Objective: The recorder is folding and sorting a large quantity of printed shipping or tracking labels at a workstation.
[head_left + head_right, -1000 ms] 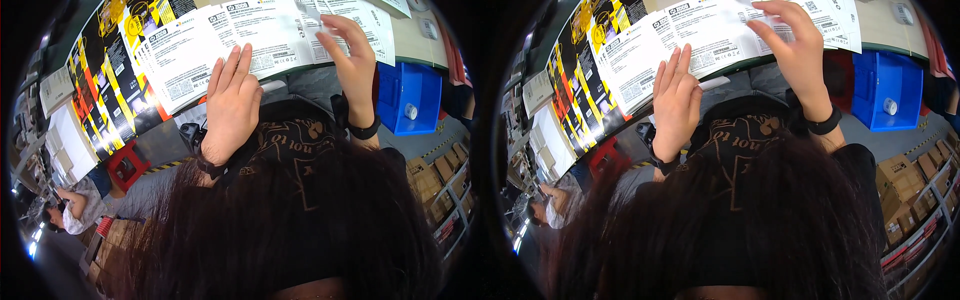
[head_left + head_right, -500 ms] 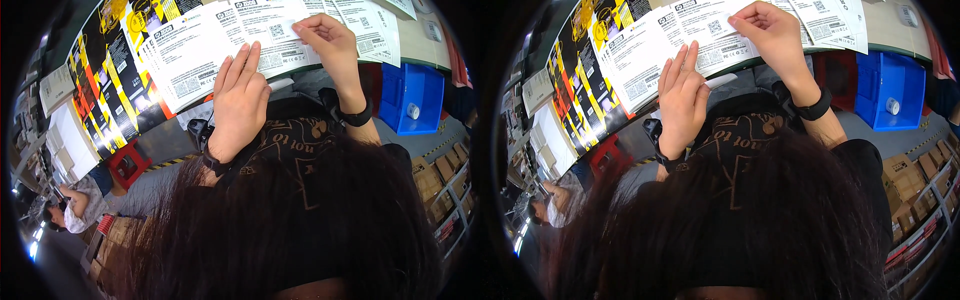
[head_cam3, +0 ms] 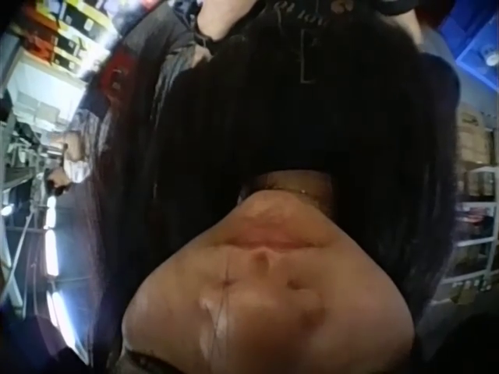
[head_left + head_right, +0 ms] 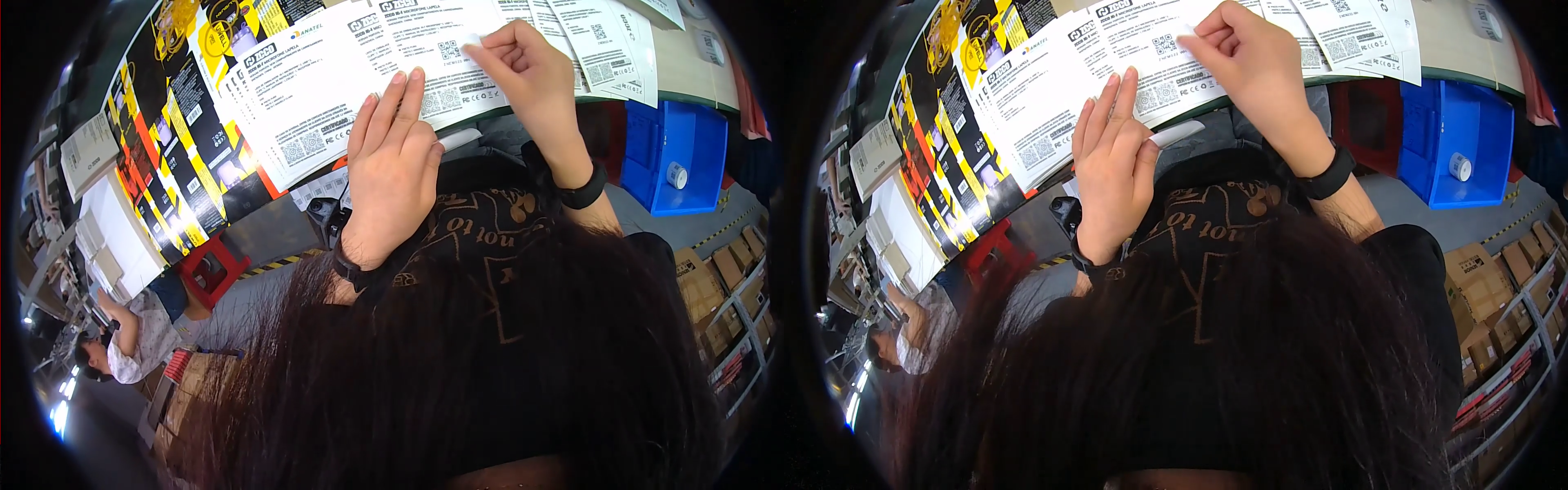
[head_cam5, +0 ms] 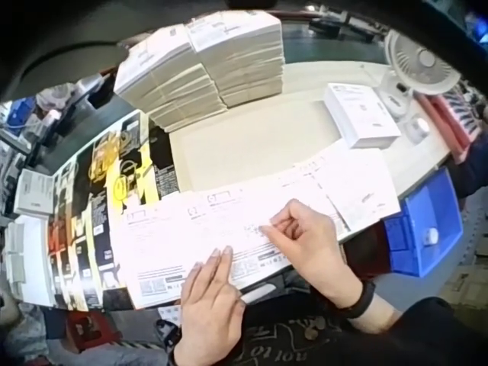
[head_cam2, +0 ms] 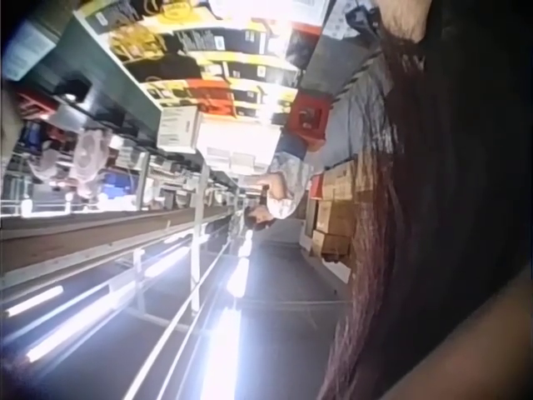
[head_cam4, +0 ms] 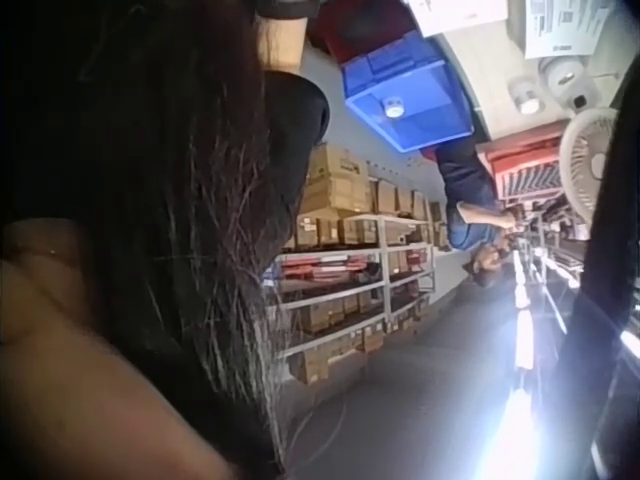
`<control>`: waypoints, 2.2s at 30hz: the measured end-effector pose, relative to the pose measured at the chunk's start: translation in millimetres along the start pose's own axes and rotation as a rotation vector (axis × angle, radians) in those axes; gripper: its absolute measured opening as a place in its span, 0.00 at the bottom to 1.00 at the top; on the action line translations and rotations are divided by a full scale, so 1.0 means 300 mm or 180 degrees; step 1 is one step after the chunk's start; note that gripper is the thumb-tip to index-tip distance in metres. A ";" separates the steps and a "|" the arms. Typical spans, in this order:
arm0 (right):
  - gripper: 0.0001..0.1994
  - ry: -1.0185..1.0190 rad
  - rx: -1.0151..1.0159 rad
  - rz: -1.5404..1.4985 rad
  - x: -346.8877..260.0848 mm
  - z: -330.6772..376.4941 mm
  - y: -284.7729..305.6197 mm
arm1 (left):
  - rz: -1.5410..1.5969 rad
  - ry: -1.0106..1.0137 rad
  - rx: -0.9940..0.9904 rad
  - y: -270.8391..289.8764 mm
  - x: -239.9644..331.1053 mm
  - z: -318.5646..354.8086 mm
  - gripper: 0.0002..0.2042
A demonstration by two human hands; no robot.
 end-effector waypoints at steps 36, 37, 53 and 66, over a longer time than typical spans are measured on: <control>0.14 0.0208 -0.1687 -0.0639 -0.151 0.078 0.040 | 0.1248 0.0287 0.0855 0.071 -0.020 0.020 0.03; 0.12 0.0067 -0.1792 -0.0745 -0.151 0.087 0.029 | 0.1453 0.0356 0.0956 0.076 -0.021 0.017 0.05; 0.04 0.0210 -0.1015 -0.1304 -0.183 0.092 0.015 | 0.1938 0.0850 0.1340 0.074 0.005 -0.012 0.09; 0.25 0.0482 -0.0284 -0.2200 -0.157 0.034 0.063 | 0.2043 0.1605 0.0886 0.085 0.013 0.004 0.08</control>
Point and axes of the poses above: each hand's wrist, its own z-axis away from the middle knuckle, its own y-axis out of the back of the hand, x = y × z, the point moved 4 cm from there along -z, towards the middle knuckle, and after that the axes turned 6 degrees about x, right-handed, at the moved point
